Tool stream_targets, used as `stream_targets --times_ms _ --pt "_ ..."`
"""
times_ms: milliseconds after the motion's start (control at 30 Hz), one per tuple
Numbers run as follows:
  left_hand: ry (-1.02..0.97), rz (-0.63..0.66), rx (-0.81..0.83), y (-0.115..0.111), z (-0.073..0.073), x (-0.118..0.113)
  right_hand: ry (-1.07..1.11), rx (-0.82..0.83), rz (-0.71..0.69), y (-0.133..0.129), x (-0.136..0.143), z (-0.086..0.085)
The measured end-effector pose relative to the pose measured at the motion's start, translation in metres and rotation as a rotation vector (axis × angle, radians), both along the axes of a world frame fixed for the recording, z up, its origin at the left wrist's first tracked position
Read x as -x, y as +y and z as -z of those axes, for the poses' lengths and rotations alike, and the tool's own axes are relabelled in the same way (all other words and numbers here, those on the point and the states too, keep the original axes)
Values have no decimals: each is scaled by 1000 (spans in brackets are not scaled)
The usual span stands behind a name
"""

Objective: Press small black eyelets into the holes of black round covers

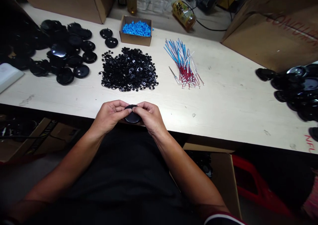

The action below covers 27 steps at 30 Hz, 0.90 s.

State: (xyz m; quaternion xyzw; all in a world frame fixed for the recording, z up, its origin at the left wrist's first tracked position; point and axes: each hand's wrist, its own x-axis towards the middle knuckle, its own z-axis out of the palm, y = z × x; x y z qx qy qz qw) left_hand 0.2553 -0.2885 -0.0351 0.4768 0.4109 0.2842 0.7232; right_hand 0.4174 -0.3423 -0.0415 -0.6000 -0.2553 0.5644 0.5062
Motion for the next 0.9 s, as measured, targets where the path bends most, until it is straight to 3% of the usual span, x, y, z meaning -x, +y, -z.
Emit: stream_targets --times_ms 333,900 --pt "59 -1 -84 -2 1 1 -32 -16 38 0 6 1" --pt "44 -6 -79 -5 3 2 40 24 31 -2 6 -3"
